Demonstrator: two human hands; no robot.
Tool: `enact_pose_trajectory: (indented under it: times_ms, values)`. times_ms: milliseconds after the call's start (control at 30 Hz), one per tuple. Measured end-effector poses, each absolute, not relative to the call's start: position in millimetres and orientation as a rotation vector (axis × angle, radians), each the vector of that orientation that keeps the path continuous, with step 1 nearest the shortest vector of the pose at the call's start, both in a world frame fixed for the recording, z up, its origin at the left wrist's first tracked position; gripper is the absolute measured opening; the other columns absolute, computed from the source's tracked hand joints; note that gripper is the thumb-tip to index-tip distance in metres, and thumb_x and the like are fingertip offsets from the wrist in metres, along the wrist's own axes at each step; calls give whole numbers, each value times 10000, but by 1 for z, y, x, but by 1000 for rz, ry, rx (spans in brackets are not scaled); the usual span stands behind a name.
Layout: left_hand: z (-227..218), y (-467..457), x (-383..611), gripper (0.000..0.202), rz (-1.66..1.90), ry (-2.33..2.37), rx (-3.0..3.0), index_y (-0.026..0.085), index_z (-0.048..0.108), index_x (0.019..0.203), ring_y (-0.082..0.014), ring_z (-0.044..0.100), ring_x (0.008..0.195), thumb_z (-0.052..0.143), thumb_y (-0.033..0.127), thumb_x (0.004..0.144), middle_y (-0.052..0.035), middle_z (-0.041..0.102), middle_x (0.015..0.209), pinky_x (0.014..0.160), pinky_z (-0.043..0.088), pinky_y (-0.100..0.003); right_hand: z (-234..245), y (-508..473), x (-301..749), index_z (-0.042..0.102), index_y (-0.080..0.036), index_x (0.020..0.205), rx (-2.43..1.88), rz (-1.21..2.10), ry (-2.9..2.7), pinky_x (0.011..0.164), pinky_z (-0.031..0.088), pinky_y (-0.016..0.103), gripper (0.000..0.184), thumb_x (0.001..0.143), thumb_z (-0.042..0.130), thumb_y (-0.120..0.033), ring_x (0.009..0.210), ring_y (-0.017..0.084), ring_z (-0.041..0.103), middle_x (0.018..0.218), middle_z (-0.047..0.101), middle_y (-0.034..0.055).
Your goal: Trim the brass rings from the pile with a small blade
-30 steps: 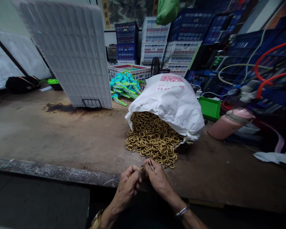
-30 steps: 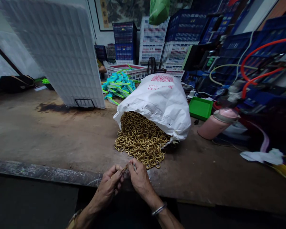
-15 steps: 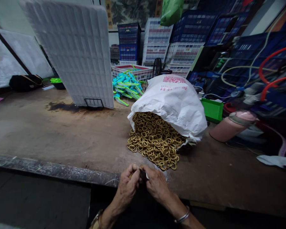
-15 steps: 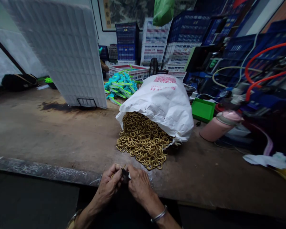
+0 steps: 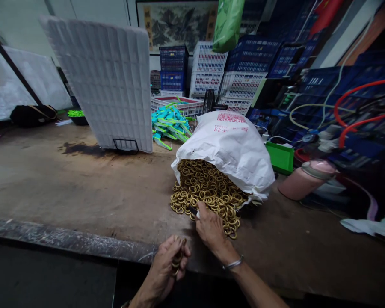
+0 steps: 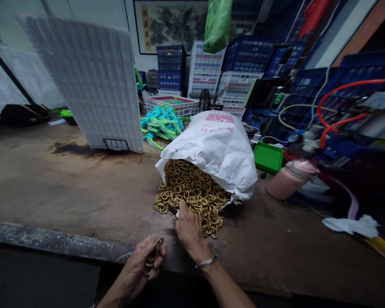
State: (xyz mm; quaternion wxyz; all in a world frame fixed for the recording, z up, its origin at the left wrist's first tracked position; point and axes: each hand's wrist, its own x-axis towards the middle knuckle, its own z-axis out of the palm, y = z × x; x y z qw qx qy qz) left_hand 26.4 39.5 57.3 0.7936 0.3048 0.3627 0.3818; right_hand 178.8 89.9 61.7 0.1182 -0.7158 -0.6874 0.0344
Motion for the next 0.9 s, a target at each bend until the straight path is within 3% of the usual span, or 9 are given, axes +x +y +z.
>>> enact_pose_trajectory:
  times_ms: [100, 200, 367, 600, 900]
  values:
    - [55, 43, 22, 280, 831, 763, 635, 137, 521, 718, -38, 364, 419, 477, 399, 808, 17, 490, 574, 363, 235, -152, 63, 106, 179, 423, -162, 1103, -2154, 52, -2036, 553, 278, 251, 359, 746, 441, -127, 686, 181, 605, 748, 644, 57]
    - [55, 45, 19, 214, 877, 742, 594, 161, 488, 728, -39, 398, 424, 503, 364, 794, 9, 533, 651, 352, 218, -152, 63, 116, 176, 463, -180, 1000, -2198, 33, -2064, 540, 280, 249, 233, 774, 425, -133, 692, 188, 618, 757, 649, 63]
    - [54, 49, 16, 183, 871, 703, 490, 194, 492, 886, -44, 419, 417, 556, 290, 744, 24, 534, 676, 341, 213, -147, 63, 122, 173, 477, -195, 966, -2240, -5, -2070, 507, 248, 246, 217, 769, 426, -119, 633, 194, 616, 687, 648, 50]
    - [54, 52, 16, 170, 871, 687, 390, 141, 518, 704, -66, 484, 526, 615, 281, 714, -13, 550, 714, 356, 249, -140, 61, 117, 178, 527, -206, 882, -2145, 4, -2035, 520, 229, 238, 164, 763, 444, -130, 615, 141, 578, 684, 635, 19]
    - [52, 58, 21, 202, 880, 718, 426, 127, 535, 673, -88, 539, 588, 660, 285, 683, -18, 557, 682, 360, 263, -131, 55, 91, 186, 565, -232, 1008, -1955, 153, -2019, 626, 322, 215, 367, 711, 428, -63, 762, 135, 556, 879, 610, 18]
